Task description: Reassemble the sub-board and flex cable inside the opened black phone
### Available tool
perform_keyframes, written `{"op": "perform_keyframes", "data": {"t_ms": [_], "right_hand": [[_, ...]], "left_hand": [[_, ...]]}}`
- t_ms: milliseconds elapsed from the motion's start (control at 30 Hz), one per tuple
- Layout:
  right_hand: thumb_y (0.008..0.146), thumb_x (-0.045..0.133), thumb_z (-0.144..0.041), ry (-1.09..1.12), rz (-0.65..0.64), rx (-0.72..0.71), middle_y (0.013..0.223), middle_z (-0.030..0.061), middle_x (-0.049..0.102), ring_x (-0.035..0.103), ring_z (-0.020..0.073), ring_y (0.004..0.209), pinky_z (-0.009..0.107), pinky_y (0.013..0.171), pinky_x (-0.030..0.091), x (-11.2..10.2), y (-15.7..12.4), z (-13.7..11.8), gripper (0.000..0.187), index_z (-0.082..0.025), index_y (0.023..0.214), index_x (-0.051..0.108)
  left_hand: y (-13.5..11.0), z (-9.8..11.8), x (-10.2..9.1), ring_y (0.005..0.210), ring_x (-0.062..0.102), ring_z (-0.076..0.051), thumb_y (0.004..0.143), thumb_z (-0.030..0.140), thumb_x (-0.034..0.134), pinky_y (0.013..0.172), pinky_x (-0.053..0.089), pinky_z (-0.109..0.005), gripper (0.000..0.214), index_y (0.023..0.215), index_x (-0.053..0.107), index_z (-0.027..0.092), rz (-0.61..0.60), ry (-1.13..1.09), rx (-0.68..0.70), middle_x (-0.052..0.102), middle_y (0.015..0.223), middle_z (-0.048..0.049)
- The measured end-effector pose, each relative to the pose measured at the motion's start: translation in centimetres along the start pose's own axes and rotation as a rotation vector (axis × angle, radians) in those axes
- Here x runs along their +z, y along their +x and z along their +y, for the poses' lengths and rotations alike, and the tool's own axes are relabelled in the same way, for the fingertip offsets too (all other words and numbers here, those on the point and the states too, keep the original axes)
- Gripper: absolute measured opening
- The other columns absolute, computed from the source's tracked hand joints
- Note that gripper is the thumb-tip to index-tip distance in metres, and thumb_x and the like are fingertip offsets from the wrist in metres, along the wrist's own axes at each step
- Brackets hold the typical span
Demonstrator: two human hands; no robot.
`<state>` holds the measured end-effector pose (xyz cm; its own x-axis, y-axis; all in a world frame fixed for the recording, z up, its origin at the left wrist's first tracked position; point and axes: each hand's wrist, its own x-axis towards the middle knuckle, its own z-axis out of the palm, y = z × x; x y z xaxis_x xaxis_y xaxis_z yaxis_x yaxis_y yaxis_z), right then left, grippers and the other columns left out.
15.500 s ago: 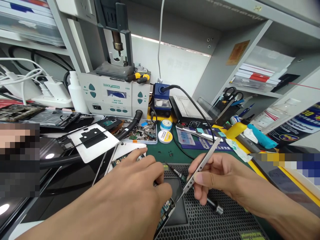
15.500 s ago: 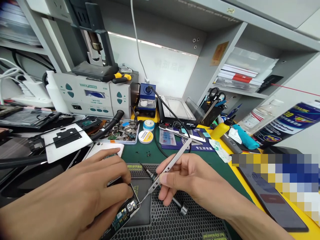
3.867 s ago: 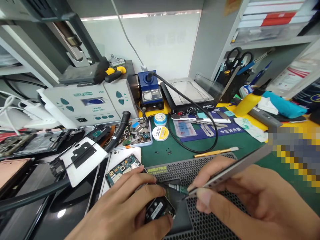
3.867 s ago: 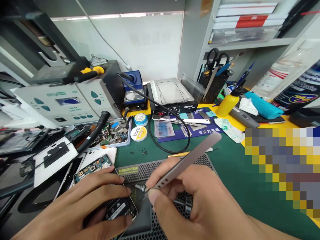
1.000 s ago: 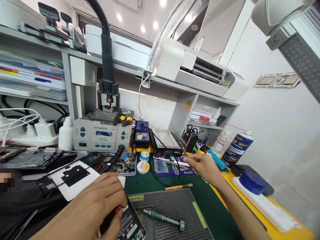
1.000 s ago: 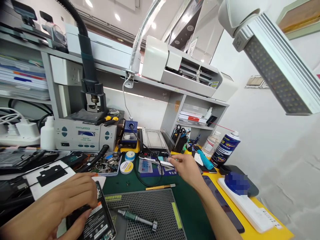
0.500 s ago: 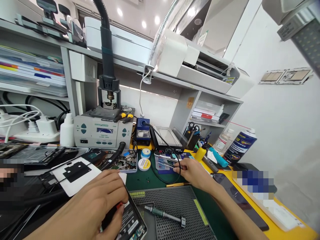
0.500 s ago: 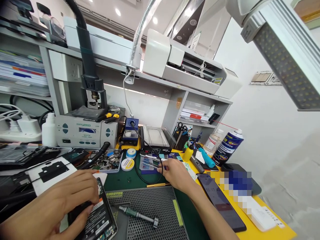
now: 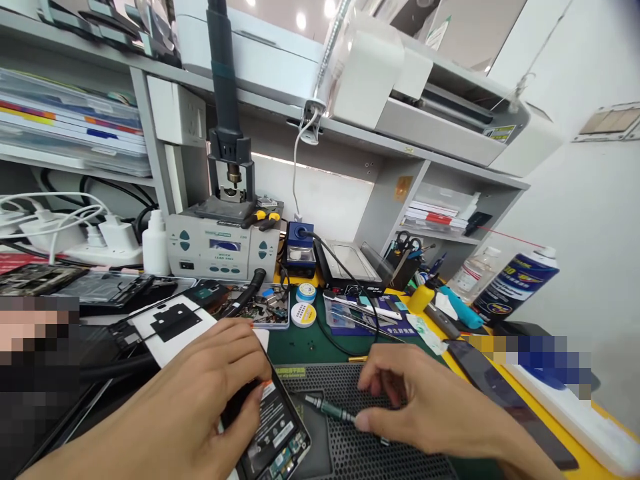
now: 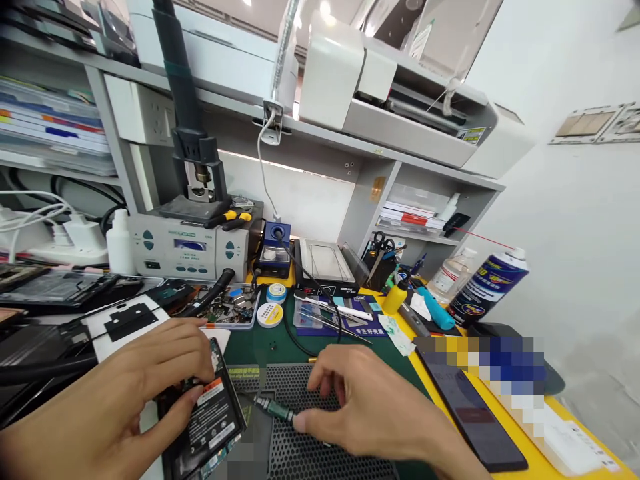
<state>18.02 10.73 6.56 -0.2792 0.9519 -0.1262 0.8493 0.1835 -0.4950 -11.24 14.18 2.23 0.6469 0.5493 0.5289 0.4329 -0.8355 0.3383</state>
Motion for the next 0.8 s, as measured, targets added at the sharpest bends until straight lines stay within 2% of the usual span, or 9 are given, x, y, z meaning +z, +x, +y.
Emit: {"op": "perform_keyframes", "data": {"t_ms": [100,267,400,667,800], "right_hand": [[0.079,0.075,-0.035,-0.028,-0.008,-0.021,0.083,-0.0006,0.066,0.059,0.0182,0.075,0.029,0.067,0.044,2.0,0.3,-0.8,0.017,-0.023,0.088,0.067],[0.083,0.067,-0.029,-0.055,-0.036,-0.04,0.078,-0.0015,0.064,0.055,0.0166,0.07,0.028,0.064,0.039,3.2,0.6,-0.6,0.007,-0.023,0.08,0.064],[0.082,0.065,-0.027,-0.079,-0.034,-0.038,0.073,-0.0018,0.063,0.054,0.0162,0.067,0.027,0.062,0.038,3.6,0.6,-0.3,0.006,-0.023,0.078,0.063],[0.08,0.064,-0.025,-0.105,0.007,-0.003,0.071,-0.0015,0.064,0.056,0.0164,0.065,0.026,0.06,0.039,3.3,0.6,-0.1,0.006,-0.022,0.074,0.062],[0.079,0.062,-0.025,-0.031,-0.038,0.079,0.072,0.0002,0.065,0.058,0.0164,0.066,0.024,0.057,0.042,2.5,0.5,-1.2,0.006,-0.021,0.076,0.064]], "left_hand": [[-0.1,-0.2,-0.1,0.086,0.054,-0.022,0.09,0.01,0.051,0.083,0.046,-0.041,0.015,0.084,0.054,0.023,-0.115,-0.048,-0.069,0.06,0.087,-0.0015],[-0.1,0.0,-0.4,0.09,0.056,-0.023,0.091,0.011,0.05,0.083,0.048,-0.041,0.015,0.085,0.057,0.023,-0.091,-0.048,-0.083,0.062,0.09,-0.0035],[0.0,0.3,-0.5,0.094,0.059,-0.026,0.09,0.014,0.051,0.093,0.049,-0.045,0.015,0.085,0.061,0.024,-0.055,-0.01,-0.086,0.064,0.09,-0.0052],[0.0,0.5,-0.6,0.09,0.057,-0.024,0.094,0.013,0.046,0.082,0.051,-0.042,0.019,0.086,0.061,0.022,-0.057,-0.047,-0.109,0.061,0.088,-0.0049],[0.1,0.7,-0.3,0.096,0.058,-0.023,0.095,0.013,0.049,0.086,0.052,-0.041,0.018,0.099,0.063,0.022,-0.044,-0.049,-0.119,0.063,0.097,-0.0046]]}}
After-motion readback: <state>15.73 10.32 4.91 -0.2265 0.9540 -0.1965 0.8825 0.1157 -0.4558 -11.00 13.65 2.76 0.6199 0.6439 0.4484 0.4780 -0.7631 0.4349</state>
